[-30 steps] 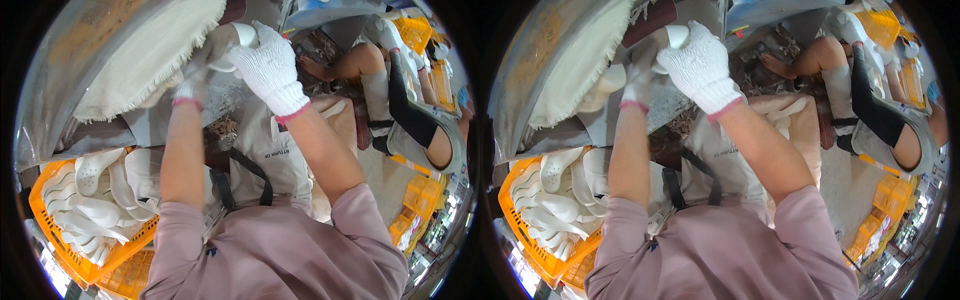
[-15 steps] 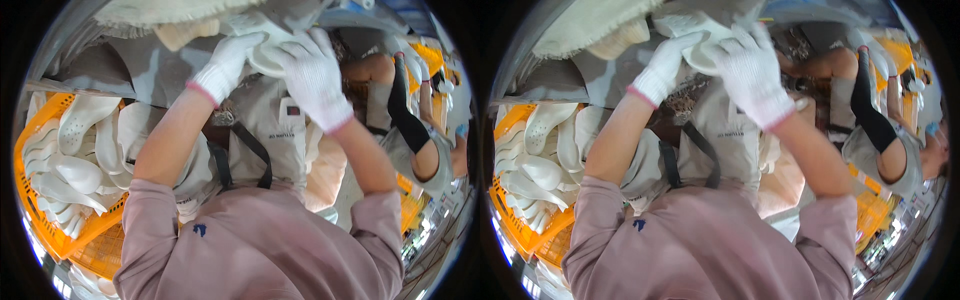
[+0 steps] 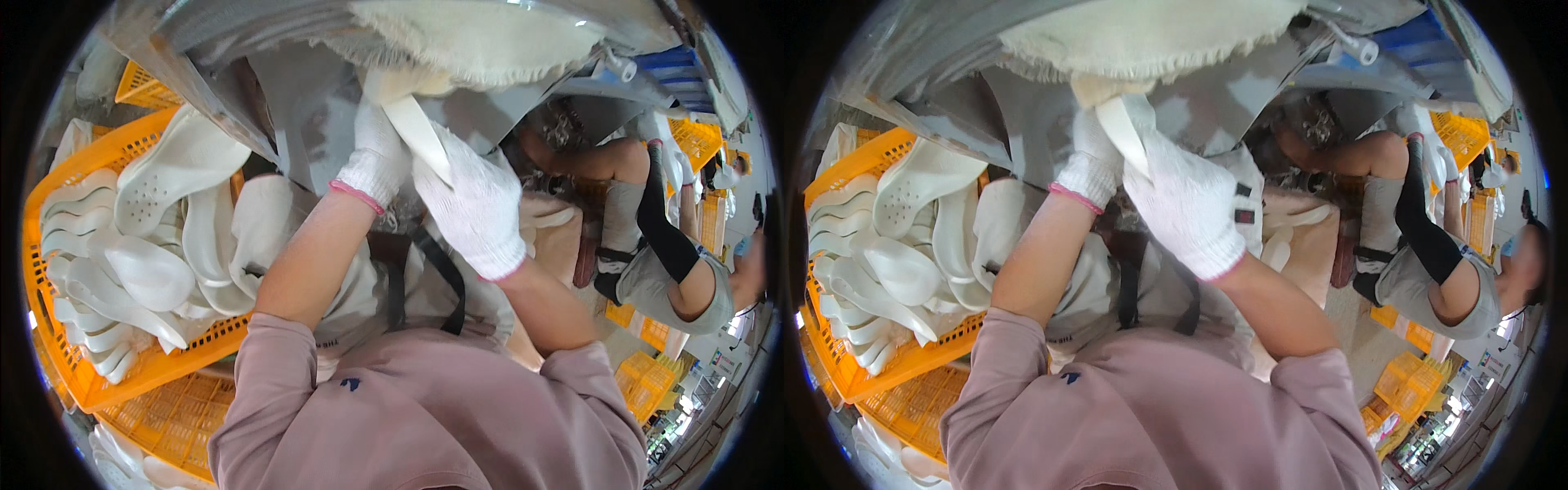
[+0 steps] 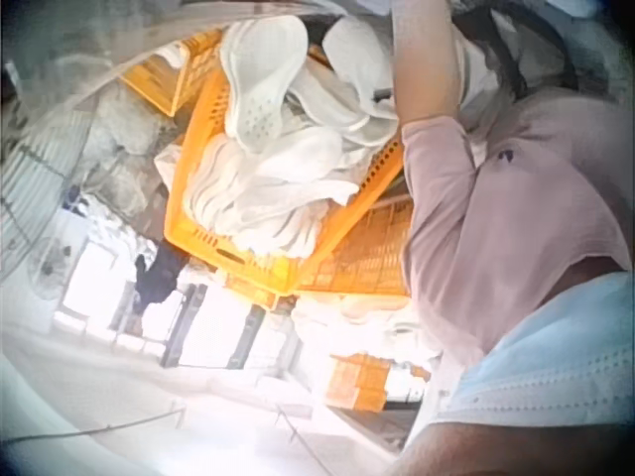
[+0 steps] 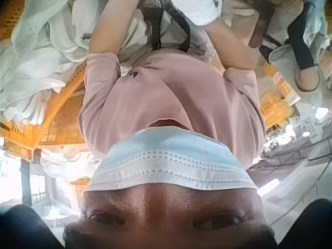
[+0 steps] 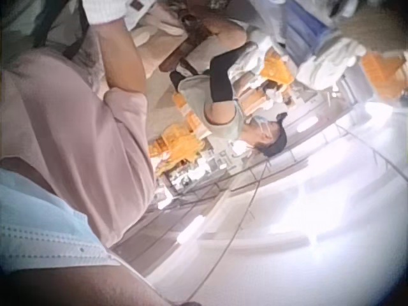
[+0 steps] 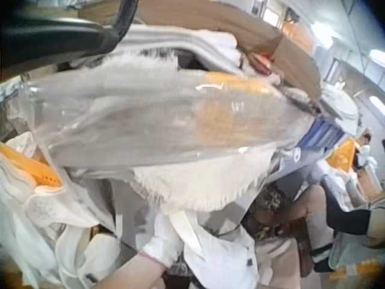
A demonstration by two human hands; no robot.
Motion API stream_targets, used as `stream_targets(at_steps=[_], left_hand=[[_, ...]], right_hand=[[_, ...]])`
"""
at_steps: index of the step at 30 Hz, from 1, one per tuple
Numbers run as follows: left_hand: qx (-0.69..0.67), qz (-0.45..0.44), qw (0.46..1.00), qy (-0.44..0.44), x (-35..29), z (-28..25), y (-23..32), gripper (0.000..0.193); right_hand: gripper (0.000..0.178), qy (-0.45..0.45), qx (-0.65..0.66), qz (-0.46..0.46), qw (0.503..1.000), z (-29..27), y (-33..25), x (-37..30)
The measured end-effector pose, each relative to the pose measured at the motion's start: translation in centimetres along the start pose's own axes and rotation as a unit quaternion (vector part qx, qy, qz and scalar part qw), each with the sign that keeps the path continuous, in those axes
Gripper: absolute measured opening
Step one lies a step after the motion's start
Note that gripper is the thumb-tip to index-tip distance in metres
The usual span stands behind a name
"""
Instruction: The person repeatedly picks white shoe insoles from a yellow crate, rubs them against a brush mounted on a workbench, and returns them to the crate. The process is repeated continuously throughout the clip.
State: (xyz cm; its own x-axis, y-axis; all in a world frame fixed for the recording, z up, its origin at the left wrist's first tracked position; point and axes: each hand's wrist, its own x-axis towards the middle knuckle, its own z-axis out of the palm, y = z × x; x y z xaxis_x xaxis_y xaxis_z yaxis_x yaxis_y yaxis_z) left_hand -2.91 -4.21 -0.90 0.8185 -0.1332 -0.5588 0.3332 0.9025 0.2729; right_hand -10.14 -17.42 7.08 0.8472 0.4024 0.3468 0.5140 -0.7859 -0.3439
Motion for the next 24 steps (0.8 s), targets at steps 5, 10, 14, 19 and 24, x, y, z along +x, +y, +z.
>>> stream_targets(at_steps=[5, 10, 14, 19, 24], left_hand=[[0.198, 0.246, 0.948, -0.042, -1.1, -0.8, -0.9, 0.056], [-0.019, -0.035, 0.997, -0.059, 0.7, -0.9, -0.3, 0.061], [0.002, 0.042, 0.996, -0.083, 2.3, -0.5, 1.4, 0.065], [-0.002, 0.023, 0.999, -0.027, 1.0, -0.8, -0.5, 0.072], [-0.072, -0.042, 0.992, -0.097, 0.0, -1.2, -0.7, 0.069]], right_hand=[[0.018, -0.023, -0.173, -0.038, 0.984, 0.8, -1.3, 4.1], [0.068, -0.276, 0.384, 0.286, 0.834, -3.5, -1.0, 2.9], [0.044, -0.213, 0.174, -0.006, 0.961, -0.5, 0.8, 5.1], [0.045, -0.181, 0.154, 0.059, 0.97, -3.6, -3.4, 0.3], [0.062, -0.103, 0.099, 0.163, 0.976, -2.2, -3.5, -1.0]])
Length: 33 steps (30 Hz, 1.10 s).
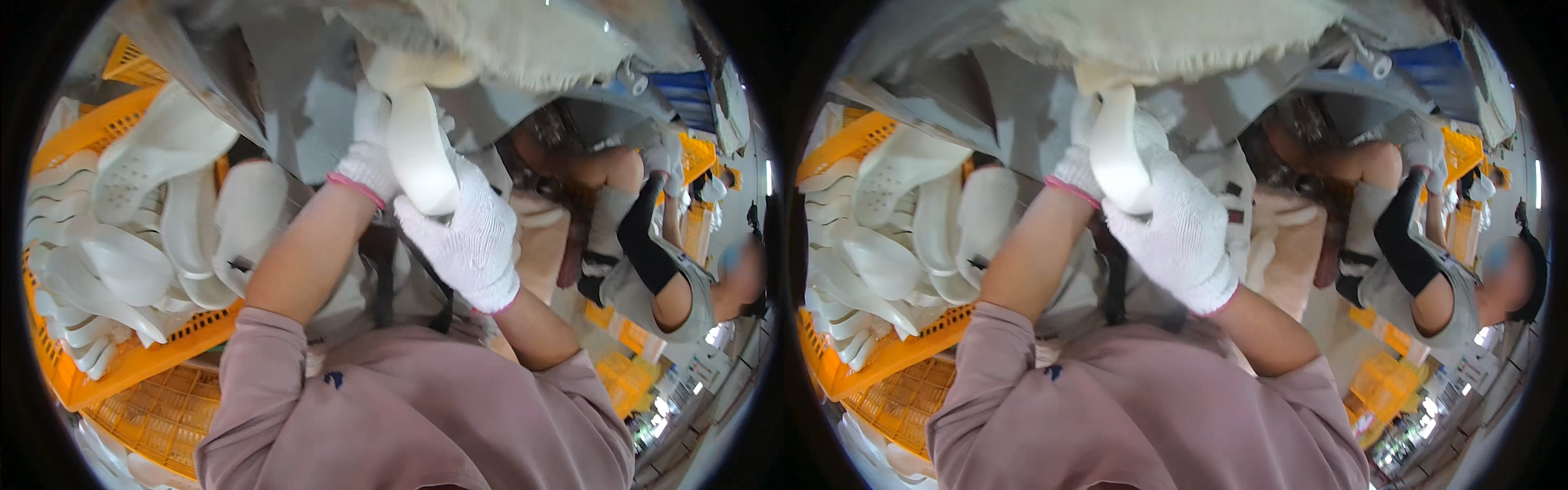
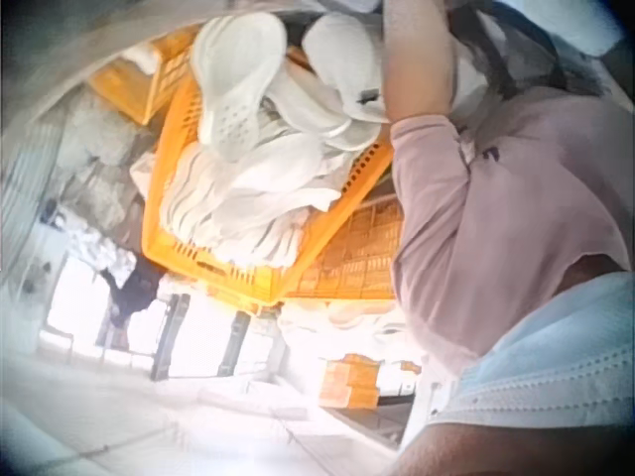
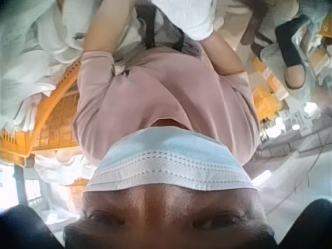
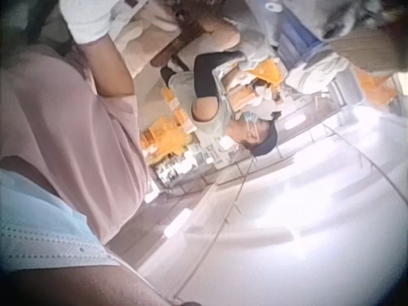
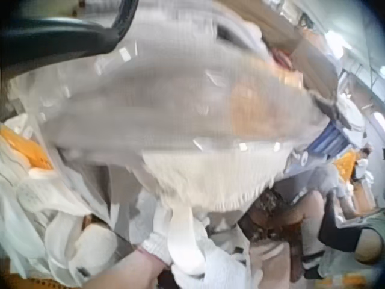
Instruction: The person repeatedly picks white shoe insoles from a yellow crate, rubs them against a brush mounted on a workbench, and returns them to the crate. The process is repeated continuously throughout the clip.
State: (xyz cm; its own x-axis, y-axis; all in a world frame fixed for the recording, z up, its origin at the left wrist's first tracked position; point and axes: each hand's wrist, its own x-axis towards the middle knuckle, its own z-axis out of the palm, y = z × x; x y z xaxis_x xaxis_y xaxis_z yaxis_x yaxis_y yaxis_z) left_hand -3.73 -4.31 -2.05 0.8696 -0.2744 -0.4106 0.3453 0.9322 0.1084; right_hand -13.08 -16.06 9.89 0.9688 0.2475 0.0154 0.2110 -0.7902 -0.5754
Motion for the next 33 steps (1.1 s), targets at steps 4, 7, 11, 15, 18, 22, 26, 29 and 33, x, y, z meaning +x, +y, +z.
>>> stream_targets(at_steps=[4, 7, 11, 15, 18, 22, 26, 29, 33], left_hand=[[0.039, 0.041, 0.997, -0.056, 1.1, 0.4, 3.9, 0.063], [0.039, 0.004, 0.999, -0.002, 1.2, -0.5, 3.8, 0.061], [0.058, 0.068, 0.995, -0.042, 1.5, 0.4, 2.5, 0.06], [-0.159, 0.054, 0.971, -0.17, 0.9, -0.7, -0.2, 0.062], [-0.091, 0.019, 0.994, 0.057, 0.6, -1.2, -1.6, 0.059], [0.024, 0.012, 0.997, 0.077, 2.2, -1.5, 0.6, 0.045], [0.126, 0.181, 0.973, 0.073, 1.2, -1.3, 1.6, 0.048], [0.1, 0.122, 0.984, 0.086, -1.4, -1.2, -0.6, 0.054], [0.068, 0.152, 0.986, -0.008, -1.7, -1.5, -2.7, 0.057]], right_hand=[[0.054, 0.061, -0.058, -0.12, 0.989, 2.8, 3.3, 5.7], [0.053, 0.087, -0.013, -0.098, 0.991, 2.0, 2.2, 4.2], [0.052, 0.143, -0.028, -0.059, 0.988, 2.3, 1.4, 5.3], [0.054, 0.035, 0.054, -0.012, 0.998, 1.4, 0.2, 6.6], [0.057, -0.053, -0.101, -0.064, 0.991, -0.8, -0.1, 2.7], [0.033, -0.042, -0.185, -0.094, 0.977, -0.9, -0.5, 2.5], [0.028, -0.031, -0.136, -0.141, 0.98, -0.6, -0.4, 4.8], [0.031, -0.099, -0.039, 0.034, 0.994, -2.0, 0.6, -0.4], [0.036, -0.02, 0.542, 0.289, 0.789, -1.7, 4.1, -5.0]])
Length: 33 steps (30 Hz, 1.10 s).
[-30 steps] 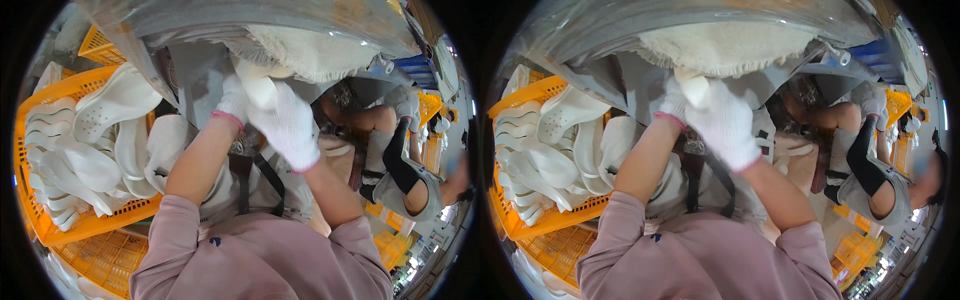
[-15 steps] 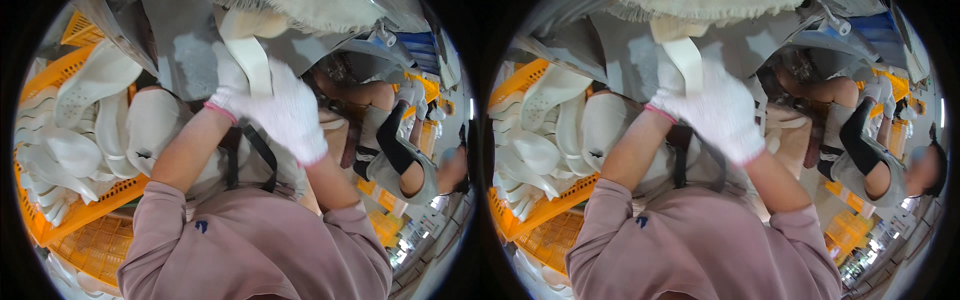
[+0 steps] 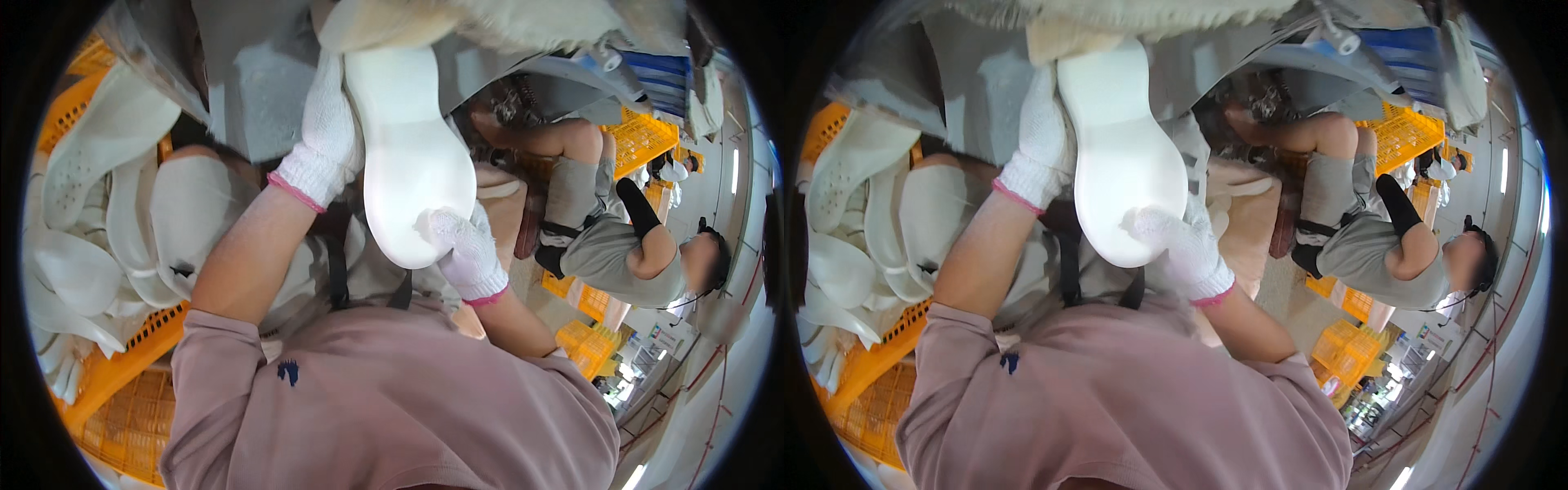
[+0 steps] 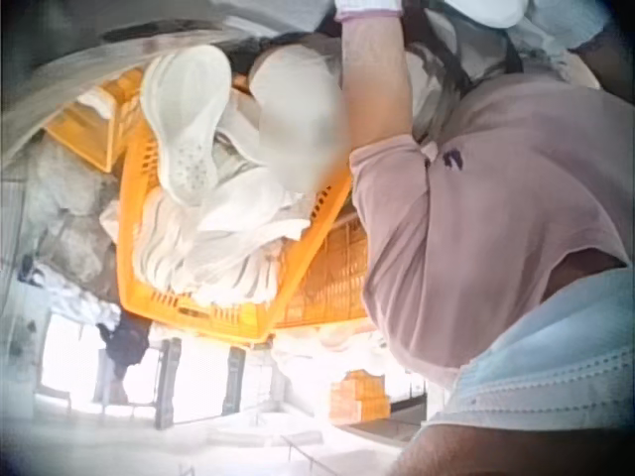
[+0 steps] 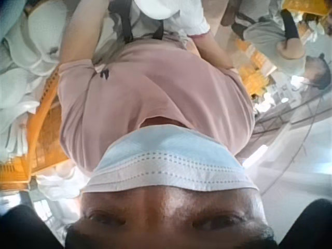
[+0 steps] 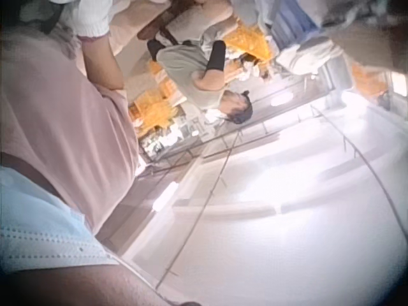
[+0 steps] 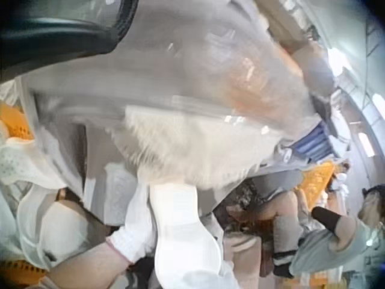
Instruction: The person repeatedly picks white shoe insoles from a yellow crate, rubs them against a brush mounted on a workbench, and returns them to the crate. The process is repeated continuously throughout the clip.
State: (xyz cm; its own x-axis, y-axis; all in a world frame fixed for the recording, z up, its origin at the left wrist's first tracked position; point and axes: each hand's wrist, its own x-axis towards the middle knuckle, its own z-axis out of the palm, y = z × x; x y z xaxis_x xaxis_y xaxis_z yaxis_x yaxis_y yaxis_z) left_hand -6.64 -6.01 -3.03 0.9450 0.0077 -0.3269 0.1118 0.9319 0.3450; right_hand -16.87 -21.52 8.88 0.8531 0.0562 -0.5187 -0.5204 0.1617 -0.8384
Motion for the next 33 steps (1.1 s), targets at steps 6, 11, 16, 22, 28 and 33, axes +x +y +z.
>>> stream_targets(at_steps=[6, 11, 16, 22, 28, 33], left_hand=[[0.38, 0.078, 0.922, 0.02, 3.9, -1.3, 2.7, 0.032], [0.668, 0.039, 0.728, -0.152, -9.5, -0.4, 9.3, 0.028], [0.73, 0.516, 0.298, 0.334, -22.6, -2.6, 25.8, 0.069], [0.685, 0.283, 0.453, 0.495, -26.4, -9.3, 39.0, 0.083], [0.333, 0.547, 0.708, 0.296, -31.0, 3.2, 28.2, 0.054], [0.175, 0.202, 0.96, 0.089, -20.9, 5.5, 6.3, 0.05]], right_hand=[[0.043, -0.088, -0.625, -0.426, 0.648, -3.6, 1.1, 4.7], [0.039, -0.004, -0.598, -0.195, 0.778, -16.0, 3.6, -2.3], [0.045, 0.129, -0.697, -0.096, 0.699, -24.3, 6.8, -6.7], [0.047, -0.028, -0.553, -0.22, 0.803, -14.1, 2.0, -0.8], [0.068, -0.176, -0.485, -0.377, 0.769, -0.4, 2.1, -5.0], [0.075, -0.114, -0.432, -0.396, 0.802, 0.7, 1.5, -6.4]])
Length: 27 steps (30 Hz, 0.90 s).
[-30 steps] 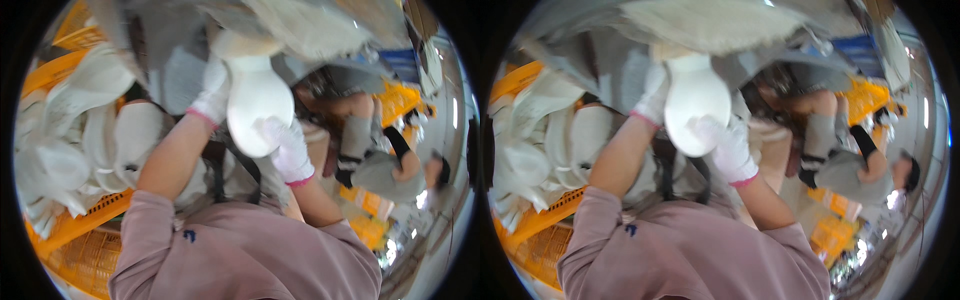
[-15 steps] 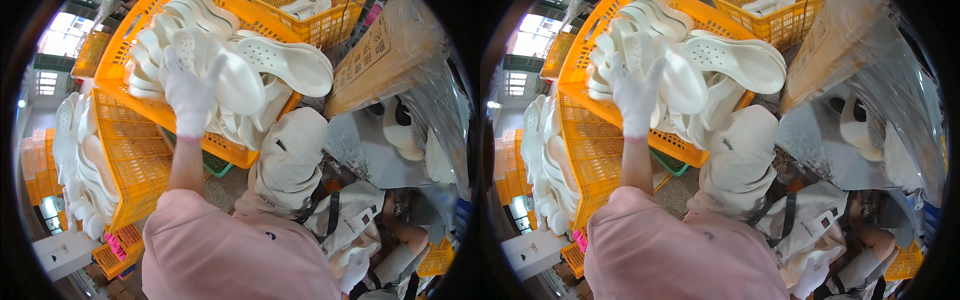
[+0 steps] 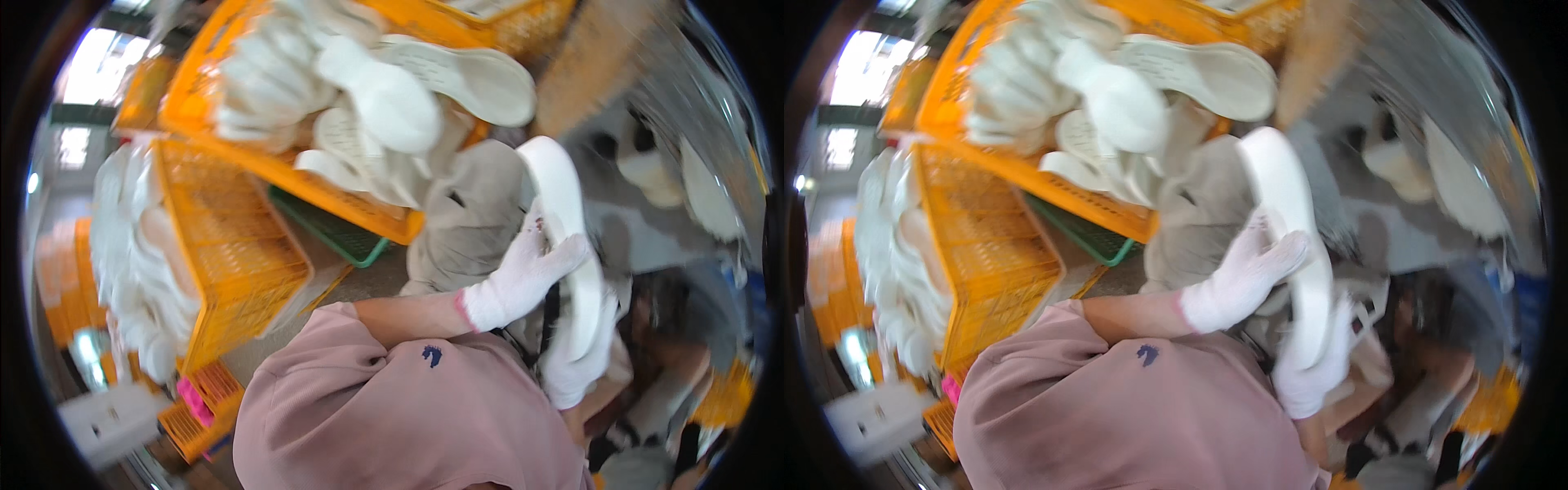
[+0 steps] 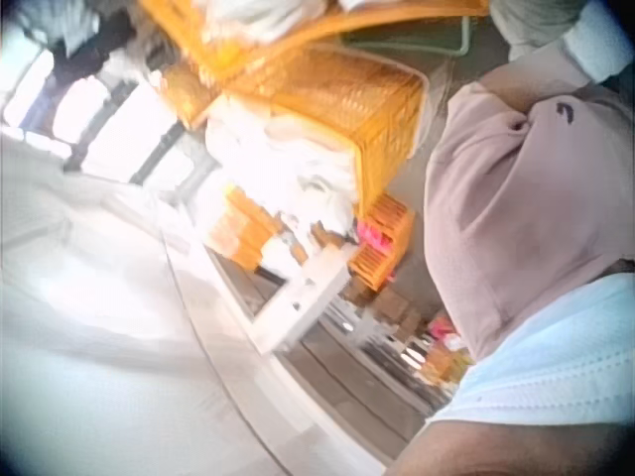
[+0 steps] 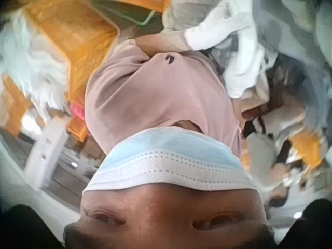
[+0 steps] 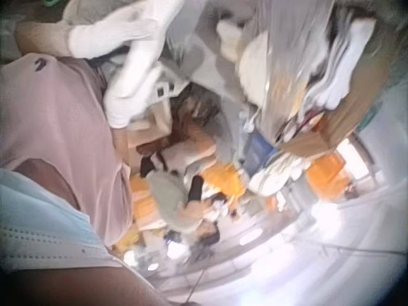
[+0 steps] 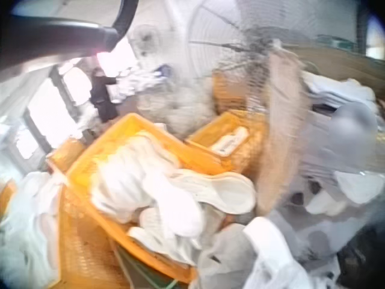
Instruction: The person repeatedly picks white shoe insoles from a yellow crate, rubs them against a brush mounted on a workbench, and returns them to the crate. The process is repeated continuously throughout the clip.
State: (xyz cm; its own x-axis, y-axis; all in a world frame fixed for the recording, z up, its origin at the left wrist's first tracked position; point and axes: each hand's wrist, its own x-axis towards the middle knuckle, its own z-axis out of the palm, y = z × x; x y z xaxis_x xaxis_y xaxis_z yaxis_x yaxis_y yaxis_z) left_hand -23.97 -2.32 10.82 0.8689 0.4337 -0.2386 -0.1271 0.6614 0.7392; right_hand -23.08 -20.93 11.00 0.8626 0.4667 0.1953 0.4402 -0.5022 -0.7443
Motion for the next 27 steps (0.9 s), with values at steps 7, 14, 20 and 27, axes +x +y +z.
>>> stream_targets(at_steps=[7, 14, 20, 27], left_hand=[[-0.007, -0.181, 0.977, -0.117, 9.9, 5.3, -17.6, 0.039], [0.271, -0.094, 0.942, -0.175, 22.5, 9.0, -16.1, 0.039], [0.548, -0.099, 0.756, -0.343, 21.5, 0.0, -7.9, 0.05], [0.097, -0.135, 0.985, -0.053, 14.6, 9.2, -21.0, 0.061]], right_hand=[[0.046, 0.159, 0.146, 0.304, 0.928, -6.4, 1.6, 1.0], [0.038, 0.199, 0.106, 0.123, 0.966, -6.3, 10.5, 12.2], [0.046, 0.002, -0.3, 0.051, 0.953, -5.1, 19.8, 19.8], [0.087, 0.153, 0.169, 0.202, 0.952, -4.0, 13.4, 11.9]])
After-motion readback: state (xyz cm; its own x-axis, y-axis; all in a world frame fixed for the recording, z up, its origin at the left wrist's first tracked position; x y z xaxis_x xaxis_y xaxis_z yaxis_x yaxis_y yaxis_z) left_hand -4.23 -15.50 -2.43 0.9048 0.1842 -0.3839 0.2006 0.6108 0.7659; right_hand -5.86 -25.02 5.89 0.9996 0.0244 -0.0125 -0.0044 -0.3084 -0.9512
